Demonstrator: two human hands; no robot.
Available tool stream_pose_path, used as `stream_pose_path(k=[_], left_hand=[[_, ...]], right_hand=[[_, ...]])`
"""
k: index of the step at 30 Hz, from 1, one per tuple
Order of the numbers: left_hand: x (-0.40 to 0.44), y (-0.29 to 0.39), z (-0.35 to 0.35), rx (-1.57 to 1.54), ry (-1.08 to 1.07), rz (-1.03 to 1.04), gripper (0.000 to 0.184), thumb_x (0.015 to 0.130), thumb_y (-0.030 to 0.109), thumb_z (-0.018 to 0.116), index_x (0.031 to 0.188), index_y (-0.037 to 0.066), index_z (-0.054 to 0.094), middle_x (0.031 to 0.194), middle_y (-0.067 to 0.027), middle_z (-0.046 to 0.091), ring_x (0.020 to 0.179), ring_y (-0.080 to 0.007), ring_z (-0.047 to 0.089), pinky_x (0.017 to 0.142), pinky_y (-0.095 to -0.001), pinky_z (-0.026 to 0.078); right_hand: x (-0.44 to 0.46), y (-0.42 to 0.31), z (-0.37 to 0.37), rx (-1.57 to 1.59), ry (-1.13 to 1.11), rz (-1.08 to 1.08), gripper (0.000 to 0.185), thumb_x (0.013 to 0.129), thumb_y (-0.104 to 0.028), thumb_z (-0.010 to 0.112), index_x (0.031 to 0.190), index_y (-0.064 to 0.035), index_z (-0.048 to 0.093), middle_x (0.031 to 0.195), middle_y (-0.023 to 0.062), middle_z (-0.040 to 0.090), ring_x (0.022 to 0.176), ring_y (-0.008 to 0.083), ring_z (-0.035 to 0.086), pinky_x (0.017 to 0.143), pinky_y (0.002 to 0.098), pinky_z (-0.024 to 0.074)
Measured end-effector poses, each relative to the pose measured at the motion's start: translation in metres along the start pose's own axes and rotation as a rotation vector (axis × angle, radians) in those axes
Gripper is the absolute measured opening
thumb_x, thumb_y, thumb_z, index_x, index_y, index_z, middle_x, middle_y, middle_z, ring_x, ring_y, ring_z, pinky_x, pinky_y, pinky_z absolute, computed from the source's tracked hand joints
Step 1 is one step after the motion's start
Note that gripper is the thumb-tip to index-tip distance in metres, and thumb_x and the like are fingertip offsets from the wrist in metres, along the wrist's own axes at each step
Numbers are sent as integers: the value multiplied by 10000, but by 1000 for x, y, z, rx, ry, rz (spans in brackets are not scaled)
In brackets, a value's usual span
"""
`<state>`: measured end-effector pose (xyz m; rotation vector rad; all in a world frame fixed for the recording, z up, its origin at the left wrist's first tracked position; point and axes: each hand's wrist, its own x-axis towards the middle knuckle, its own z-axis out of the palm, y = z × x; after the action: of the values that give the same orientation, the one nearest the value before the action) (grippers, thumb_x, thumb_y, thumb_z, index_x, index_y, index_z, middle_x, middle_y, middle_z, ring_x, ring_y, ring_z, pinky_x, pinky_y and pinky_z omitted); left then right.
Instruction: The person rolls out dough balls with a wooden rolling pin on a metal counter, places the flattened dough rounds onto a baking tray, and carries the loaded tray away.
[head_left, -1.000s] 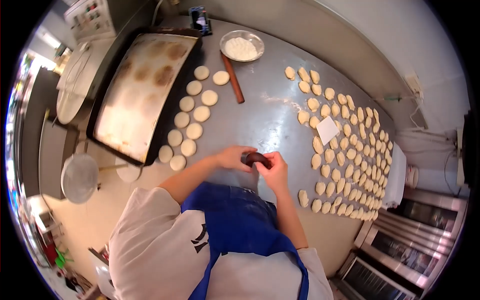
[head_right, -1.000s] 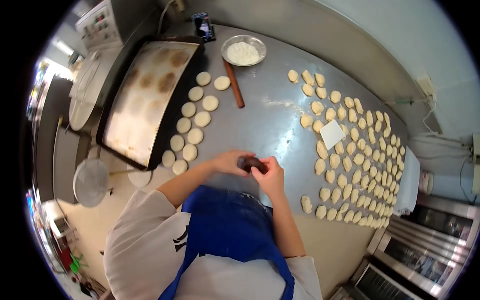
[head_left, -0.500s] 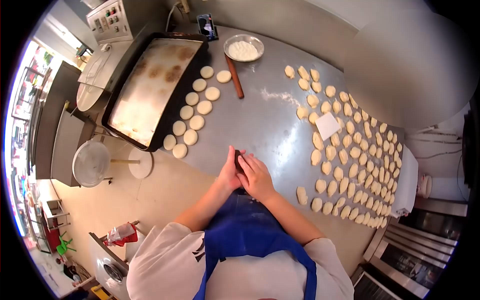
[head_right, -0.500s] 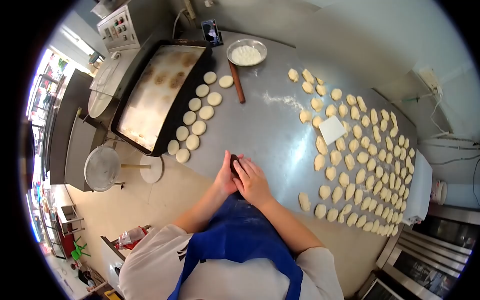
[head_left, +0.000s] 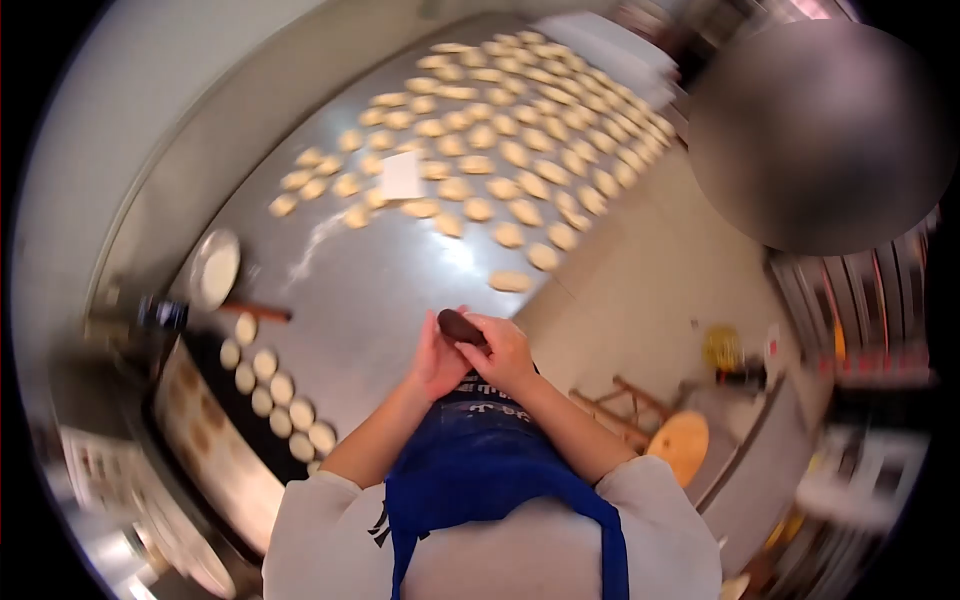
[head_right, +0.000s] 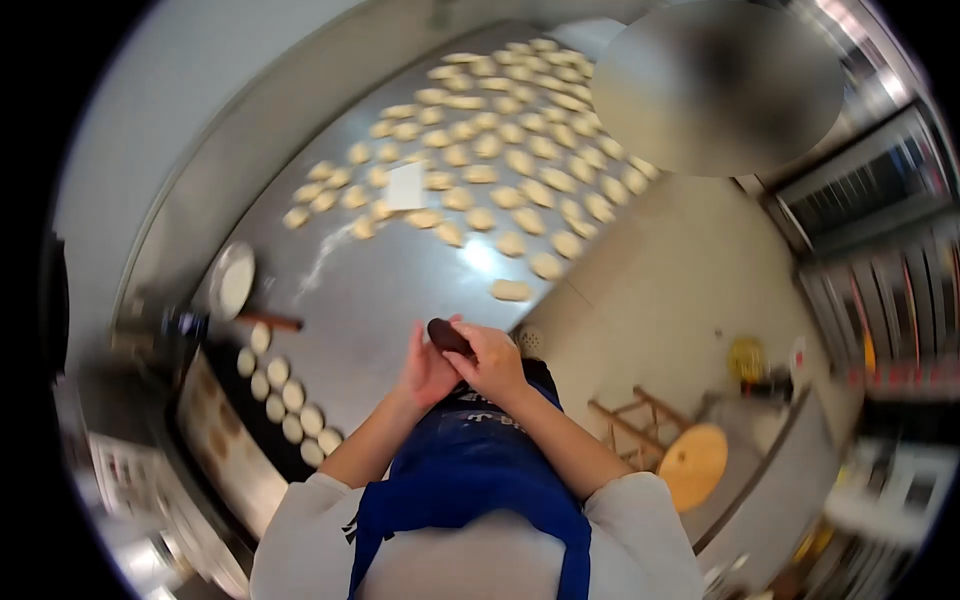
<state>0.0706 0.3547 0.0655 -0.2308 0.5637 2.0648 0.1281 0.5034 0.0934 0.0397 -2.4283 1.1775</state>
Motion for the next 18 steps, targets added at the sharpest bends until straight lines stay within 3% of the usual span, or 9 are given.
stream_pose_path(k=[1,4,6,8,9,13,18], left_hand=[[8,-9,-15,-64,-128,-74,708,1041,658,403,1476,102,454,1450,-133,541,1376,-301,490,1172,-511,388],[20,-40,3,186,-55,-298,620,1061,569,464,1442,81,504,1405,-138,583,1341,-290,524,1135,-486,433],[27,-67,11,323,-56,-381,507,1063,457,543,1397,76,575,1399,-116,606,1298,-275,563,1114,-437,461],[33,-88,25,371,-108,-486,463,1056,426,572,1363,82,613,1397,-101,616,1280,-272,577,1111,-425,467],[34,-97,36,337,-59,-509,328,1069,320,571,1294,89,631,1259,-148,685,1206,-311,633,1015,-424,533],[45,-136,58,302,-54,-710,342,1029,347,646,1290,126,627,1304,-144,662,1187,-269,650,996,-411,568],[17,-221,133,368,-76,-918,429,1044,462,580,1227,79,650,1247,-111,682,1166,-250,656,1039,-388,538]], right_hand=[[-16,-2,-14,-13,-22,188,370,842,-253,789,1155,-72,708,1050,134,737,956,338,700,855,433,548],[-58,-12,-62,-172,-99,352,409,833,-297,798,1170,-82,709,1092,123,716,1044,327,668,961,436,514],[-91,-21,-78,-392,252,245,395,826,-339,785,1134,-106,705,1177,98,688,1082,303,646,974,436,487],[-125,-30,-96,-386,376,319,420,818,-314,800,1168,-115,679,1216,86,667,1085,300,653,957,431,513],[-141,-35,-104,-349,430,354,423,817,-306,803,1173,-118,672,1197,85,672,1079,300,656,942,427,522],[-200,-38,-128,-380,557,408,329,832,-268,798,1101,-116,685,1131,70,689,1007,261,681,811,376,570],[-262,-50,-180,-502,777,415,260,852,-263,778,1059,-123,704,1079,35,705,963,234,692,779,362,576]])
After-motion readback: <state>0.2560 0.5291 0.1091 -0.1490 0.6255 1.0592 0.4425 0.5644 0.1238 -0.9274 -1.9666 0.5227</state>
